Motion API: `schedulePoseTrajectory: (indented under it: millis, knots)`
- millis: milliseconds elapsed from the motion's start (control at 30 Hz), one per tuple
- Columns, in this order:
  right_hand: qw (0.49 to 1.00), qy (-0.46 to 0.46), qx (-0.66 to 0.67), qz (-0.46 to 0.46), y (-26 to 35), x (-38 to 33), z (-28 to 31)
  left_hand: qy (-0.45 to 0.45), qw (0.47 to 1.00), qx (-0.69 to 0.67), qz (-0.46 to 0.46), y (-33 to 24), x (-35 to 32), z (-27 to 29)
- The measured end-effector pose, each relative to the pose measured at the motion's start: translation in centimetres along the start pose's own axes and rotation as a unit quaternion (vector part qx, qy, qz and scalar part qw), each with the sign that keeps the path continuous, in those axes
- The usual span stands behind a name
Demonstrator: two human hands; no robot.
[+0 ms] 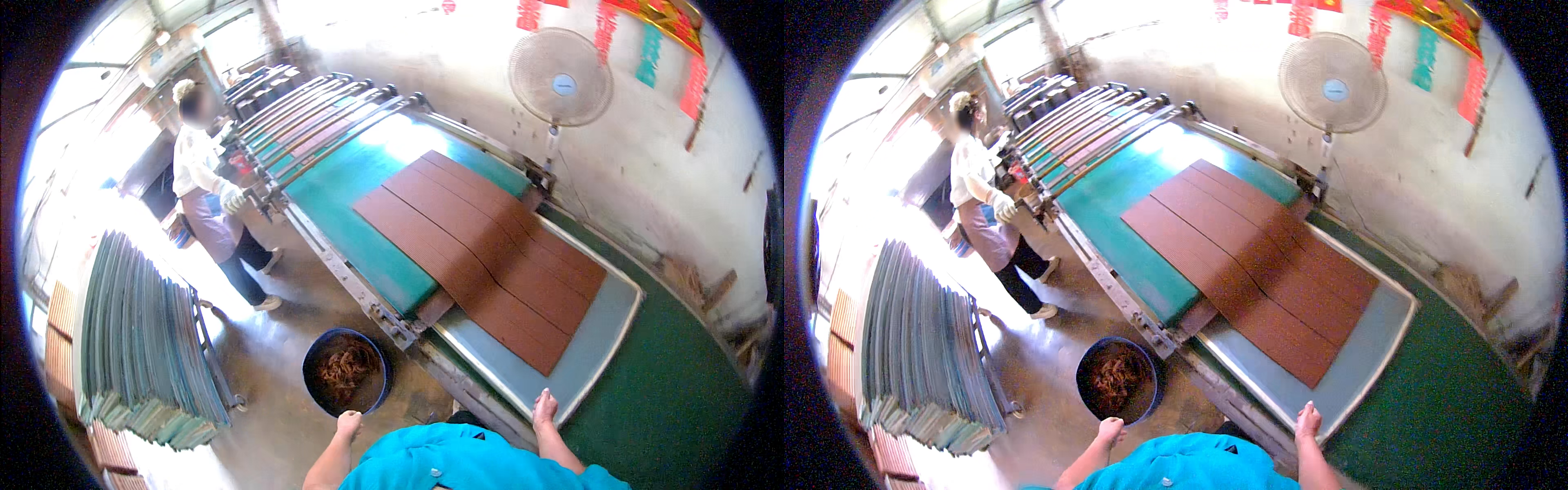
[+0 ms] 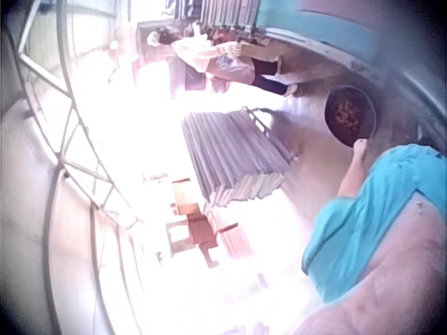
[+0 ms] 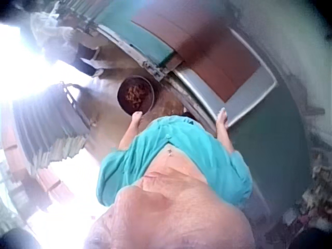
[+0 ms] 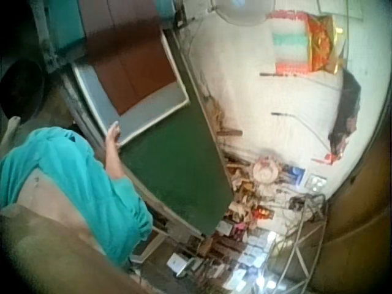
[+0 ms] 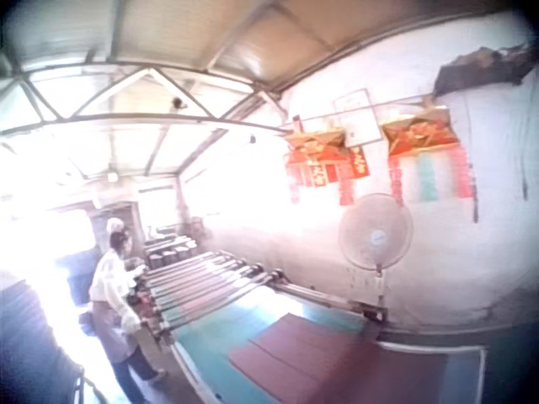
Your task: The person arranges brown rectangular mesh pieces on a green conveyor belt and places a white frame over them. They lift the assembled unit and move it to a stack, repeating the process with additional mesh pieces and frames.
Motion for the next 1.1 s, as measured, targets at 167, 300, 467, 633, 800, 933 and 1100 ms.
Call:
schedulePoseTrajectory:
  millis: [167, 300, 467, 633, 800, 933, 1100]
  knots:
    - [0.992, 0.055, 0.066, -0.097, 5.0, 1.5, -4.1, -0.034, 0.997, 0.004, -0.066, -0.6, 0.1, -1.9]
    - [0.99, 0.041, 0.04, -0.127, 6.2, 1.2, -5.7, -0.051, 0.994, 0.029, -0.087, 3.6, 1.8, -2.0]
    - [0.992, 0.013, -0.045, -0.116, 5.6, 0.8, -5.1, -0.063, 0.994, -0.085, 0.042, 7.4, -1.1, -0.6]
    - [0.99, 0.039, -0.13, -0.047, 4.8, -0.4, -5.6, -0.018, 0.966, 0.235, -0.111, 21.4, 4.7, -0.7]
    - [0.985, 0.058, -0.162, -0.019, 5.3, -3.7, -7.0, -0.127, 0.987, 0.024, 0.1, 22.3, 3.4, -1.5]
    - [0.97, 0.117, -0.215, -0.001, 2.7, -3.5, -6.2, -0.083, 0.996, -0.013, 0.028, 16.8, 2.5, 0.1]
    - [0.929, 0.192, -0.313, 0.042, 1.5, -4.2, -5.5, -0.095, 0.98, -0.169, 0.043, 10.2, 1.5, 1.2]
Point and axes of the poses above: each hand's wrist, its own x-axis towards the middle knuckle, its own z-axis out of the back of the hand, y = z × x, the point moved 1 cm from there along x, towards the middle knuckle, and after that the axes turned 5 degrees about x, right-handed, at the moved point
